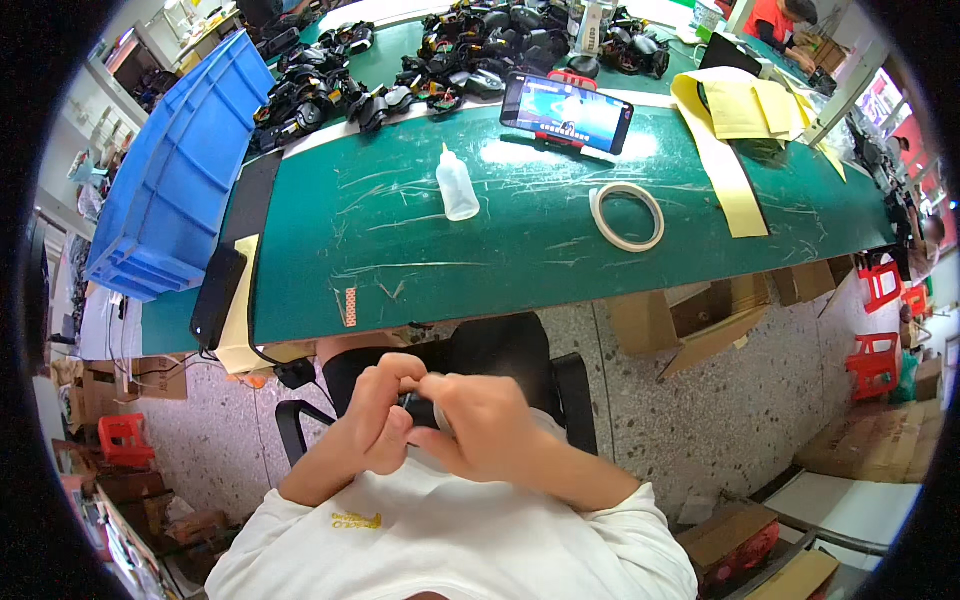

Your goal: The person applies glue to the internal components of a device with a squeeze bottle, joins the two halves together, and wraps adhesive tape around the seam of the assembled device.

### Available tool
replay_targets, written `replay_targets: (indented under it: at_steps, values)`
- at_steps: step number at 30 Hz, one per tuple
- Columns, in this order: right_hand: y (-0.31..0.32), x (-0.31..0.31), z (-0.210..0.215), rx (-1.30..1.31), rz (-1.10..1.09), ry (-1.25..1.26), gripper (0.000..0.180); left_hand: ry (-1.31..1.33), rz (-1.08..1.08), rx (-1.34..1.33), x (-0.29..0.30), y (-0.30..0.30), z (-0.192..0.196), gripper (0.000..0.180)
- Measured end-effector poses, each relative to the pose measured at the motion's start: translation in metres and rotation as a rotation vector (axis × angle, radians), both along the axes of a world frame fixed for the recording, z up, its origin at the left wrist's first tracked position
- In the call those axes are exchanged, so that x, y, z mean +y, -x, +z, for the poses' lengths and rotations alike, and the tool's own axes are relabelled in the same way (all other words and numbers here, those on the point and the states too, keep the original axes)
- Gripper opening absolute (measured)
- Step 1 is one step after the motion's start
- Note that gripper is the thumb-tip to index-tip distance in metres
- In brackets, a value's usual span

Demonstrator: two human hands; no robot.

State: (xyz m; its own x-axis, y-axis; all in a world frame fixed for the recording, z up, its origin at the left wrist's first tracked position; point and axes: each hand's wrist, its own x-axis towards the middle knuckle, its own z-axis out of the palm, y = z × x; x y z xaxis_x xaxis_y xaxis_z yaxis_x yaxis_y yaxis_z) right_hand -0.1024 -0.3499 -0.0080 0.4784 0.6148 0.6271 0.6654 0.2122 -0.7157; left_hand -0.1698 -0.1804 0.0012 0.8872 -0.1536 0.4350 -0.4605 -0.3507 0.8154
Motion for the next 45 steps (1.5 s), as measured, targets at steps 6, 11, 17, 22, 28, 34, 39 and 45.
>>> replay_targets:
  at_steps: [6,11,17,22,28,34,39,45]
  values:
    - [-0.005,0.014,-0.002,-0.19,-0.194,-0.161,0.014,0.166,-0.002,-0.09,-0.009,-0.003,-0.007,0.043]
    - [-0.009,0.026,-0.016,-0.074,-0.234,-0.256,0.015,0.267,0.138,-0.064,-0.016,0.003,-0.027,0.042]
    - [-0.046,0.043,-0.019,-0.126,-0.229,-0.311,0.039,0.675,0.102,0.351,-0.017,-0.017,-0.004,0.04]
    - [-0.074,0.042,0.007,0.02,-0.155,-0.082,0.033,0.503,0.098,0.161,0.002,-0.04,-0.004,0.042]
    - [-0.09,0.052,0.011,0.118,-0.134,-0.067,0.027,0.022,0.301,-0.023,0.027,-0.047,-0.003,0.048]
    - [-0.131,0.032,0.003,-0.029,-0.343,-0.053,0.031,-0.621,1.296,-0.427,0.147,-0.01,0.052,0.054]
    - [-0.146,0.011,-0.008,-0.04,-0.384,0.135,0.025,-1.024,1.312,0.047,0.362,0.043,0.198,0.034]
    - [-0.146,0.019,-0.011,-0.089,-0.328,0.243,0.026,-1.031,0.74,0.659,0.546,0.01,0.176,0.037]
